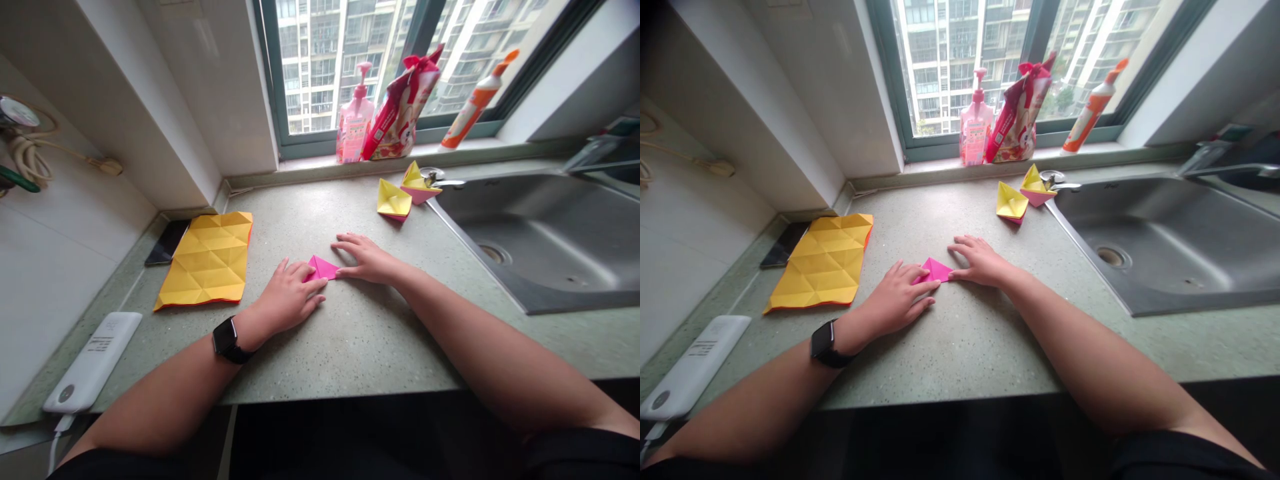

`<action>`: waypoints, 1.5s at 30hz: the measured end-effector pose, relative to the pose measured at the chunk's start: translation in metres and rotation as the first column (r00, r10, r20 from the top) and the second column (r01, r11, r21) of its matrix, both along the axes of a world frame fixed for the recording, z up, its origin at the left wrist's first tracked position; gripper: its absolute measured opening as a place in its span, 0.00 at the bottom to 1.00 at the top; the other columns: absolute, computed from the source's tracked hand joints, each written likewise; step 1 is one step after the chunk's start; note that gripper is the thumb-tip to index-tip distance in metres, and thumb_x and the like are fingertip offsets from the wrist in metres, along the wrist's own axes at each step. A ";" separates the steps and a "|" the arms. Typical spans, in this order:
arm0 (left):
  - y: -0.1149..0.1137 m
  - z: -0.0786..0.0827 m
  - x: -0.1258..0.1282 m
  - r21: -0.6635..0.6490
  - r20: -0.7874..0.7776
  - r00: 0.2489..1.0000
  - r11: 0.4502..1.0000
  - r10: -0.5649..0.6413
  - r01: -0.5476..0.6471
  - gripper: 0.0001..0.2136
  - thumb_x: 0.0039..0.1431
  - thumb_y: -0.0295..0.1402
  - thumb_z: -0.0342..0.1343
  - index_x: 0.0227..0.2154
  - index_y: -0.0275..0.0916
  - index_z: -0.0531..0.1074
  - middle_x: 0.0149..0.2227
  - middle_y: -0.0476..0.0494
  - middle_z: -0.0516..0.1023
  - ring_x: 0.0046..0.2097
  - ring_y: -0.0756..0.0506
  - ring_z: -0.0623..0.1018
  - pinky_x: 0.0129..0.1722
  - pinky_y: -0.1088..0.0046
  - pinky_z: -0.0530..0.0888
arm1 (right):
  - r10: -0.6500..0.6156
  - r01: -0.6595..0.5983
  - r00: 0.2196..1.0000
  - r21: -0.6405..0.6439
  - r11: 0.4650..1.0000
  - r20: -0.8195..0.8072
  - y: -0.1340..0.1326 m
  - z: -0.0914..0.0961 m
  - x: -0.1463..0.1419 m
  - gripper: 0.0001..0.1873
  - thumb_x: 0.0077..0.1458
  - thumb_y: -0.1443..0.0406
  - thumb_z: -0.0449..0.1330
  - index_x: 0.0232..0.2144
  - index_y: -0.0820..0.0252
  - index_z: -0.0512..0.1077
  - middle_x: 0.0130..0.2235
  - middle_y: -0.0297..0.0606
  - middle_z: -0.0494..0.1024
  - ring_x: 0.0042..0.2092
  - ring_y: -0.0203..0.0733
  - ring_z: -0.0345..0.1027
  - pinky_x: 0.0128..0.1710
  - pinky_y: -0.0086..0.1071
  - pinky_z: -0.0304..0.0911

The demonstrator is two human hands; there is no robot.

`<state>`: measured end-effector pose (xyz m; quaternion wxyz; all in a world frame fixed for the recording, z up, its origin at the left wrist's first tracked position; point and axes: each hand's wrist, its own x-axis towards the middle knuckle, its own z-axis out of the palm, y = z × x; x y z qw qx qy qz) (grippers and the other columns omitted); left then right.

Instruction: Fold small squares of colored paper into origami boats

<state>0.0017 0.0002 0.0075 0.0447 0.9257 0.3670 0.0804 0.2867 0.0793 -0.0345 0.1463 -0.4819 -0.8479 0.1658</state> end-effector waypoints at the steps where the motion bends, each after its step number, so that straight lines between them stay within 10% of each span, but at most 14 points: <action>1: 0.000 0.002 -0.003 -0.006 -0.002 1.000 1.000 0.000 0.000 0.16 0.76 0.40 0.55 0.61 0.46 0.78 0.61 0.35 0.76 0.66 0.32 0.71 0.72 0.35 0.61 | -0.003 0.003 1.000 -0.002 1.000 0.002 0.000 0.000 0.000 0.42 0.57 0.43 0.73 0.69 0.50 0.73 0.75 0.49 0.65 0.77 0.65 0.55 0.76 0.64 0.50; 22: -0.001 0.013 -0.028 0.078 0.000 0.987 0.984 0.162 -0.161 0.15 0.73 0.38 0.58 0.33 0.42 0.87 0.49 0.37 0.85 0.51 0.34 0.80 0.61 0.42 0.72 | 0.014 -0.014 1.000 -0.010 1.000 0.002 0.000 -0.001 0.005 0.41 0.58 0.45 0.74 0.69 0.46 0.73 0.75 0.47 0.65 0.77 0.64 0.54 0.77 0.63 0.51; 37: -0.005 0.005 -0.013 0.015 0.015 1.000 1.000 -0.003 0.003 0.19 0.72 0.43 0.62 0.62 0.45 0.77 0.63 0.33 0.76 0.64 0.31 0.74 0.66 0.44 0.69 | -0.090 0.085 0.992 0.059 0.995 0.089 -0.013 -0.010 -0.028 0.44 0.59 0.43 0.71 0.72 0.45 0.66 0.77 0.48 0.62 0.78 0.70 0.50 0.76 0.73 0.43; 45: -0.001 0.006 -0.020 0.050 0.020 0.997 0.996 0.077 -0.078 0.12 0.74 0.40 0.59 0.49 0.45 0.86 0.63 0.34 0.78 0.64 0.30 0.75 0.65 0.42 0.71 | -0.107 0.110 0.990 -0.027 0.994 0.093 -0.007 -0.008 -0.011 0.54 0.60 0.42 0.69 0.79 0.48 0.53 0.79 0.49 0.55 0.80 0.68 0.43 0.77 0.67 0.44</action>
